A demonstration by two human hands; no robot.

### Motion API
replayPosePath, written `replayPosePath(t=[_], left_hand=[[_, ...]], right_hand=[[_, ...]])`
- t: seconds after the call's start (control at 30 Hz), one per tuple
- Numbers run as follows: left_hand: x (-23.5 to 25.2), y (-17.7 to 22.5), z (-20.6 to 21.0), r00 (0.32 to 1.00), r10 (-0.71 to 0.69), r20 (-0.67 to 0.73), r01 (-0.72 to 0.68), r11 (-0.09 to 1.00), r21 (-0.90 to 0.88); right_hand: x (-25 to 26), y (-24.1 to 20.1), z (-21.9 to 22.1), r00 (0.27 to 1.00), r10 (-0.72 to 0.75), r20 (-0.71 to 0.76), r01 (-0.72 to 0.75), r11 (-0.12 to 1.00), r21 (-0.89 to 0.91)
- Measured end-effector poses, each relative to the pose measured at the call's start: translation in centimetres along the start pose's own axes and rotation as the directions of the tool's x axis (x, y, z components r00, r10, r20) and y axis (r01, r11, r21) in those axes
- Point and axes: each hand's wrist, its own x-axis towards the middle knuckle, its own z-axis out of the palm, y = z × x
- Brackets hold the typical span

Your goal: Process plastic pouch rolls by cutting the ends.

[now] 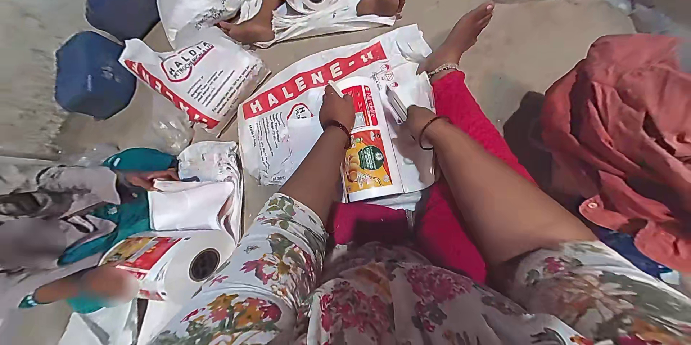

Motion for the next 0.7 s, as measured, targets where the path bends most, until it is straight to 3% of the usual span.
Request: replayPosePath(t=[0.1, 0.27, 0.33, 0.4, 0.47, 0.57, 0.7], left_hand=[[-0.6, 0.9, -2.0, 0.992, -0.009, 0.122, 0.001, 0.998, 0.07], [-0.4, -1.1, -2.5, 0.962, 0.07, 0.264, -0.105, 0.987, 0.121], [0.0, -3.1, -2.3, 0.964, 0.067, 0.258, -0.029, 0.989, -0.148], [0.9, -5.0, -2.8, 0.971, 0.024, 0.237, 0.079, 0.906, -0.416], [1.5, -6.5, -4.2, 0.977, -0.013, 0.211, 0.12, 0.855, -0.505], [3.2, -10.3, -5.8, 0.988, -0.083, 0.133, 0.126, 0.927, -0.354], [4.4, -15.5, -5.9, 0.983, -0.102, 0.155, 0.088, 0.992, 0.095]], right_hand=[[1.6, 0.7, -0.1, 0.993, 0.119, -0.007, -0.118, 0.983, -0.141], [1.7, 0.7, 0.3, 0.995, 0.075, -0.066, -0.081, 0.992, -0.096], [1.6, 1.0, 0.5, 0.997, 0.051, -0.056, -0.057, 0.992, -0.115], [1.8, 1.6, 0.3, 0.996, 0.025, -0.091, -0.033, 0.996, -0.087], [2.0, 2.3, 0.0, 0.995, 0.028, -0.095, -0.029, 0.999, -0.013], [2.9, 3.2, 0.5, 0.996, 0.057, -0.075, -0.049, 0.994, 0.1], [3.3, 2.9, 0.6, 0.996, 0.068, -0.056, -0.06, 0.989, 0.131]])
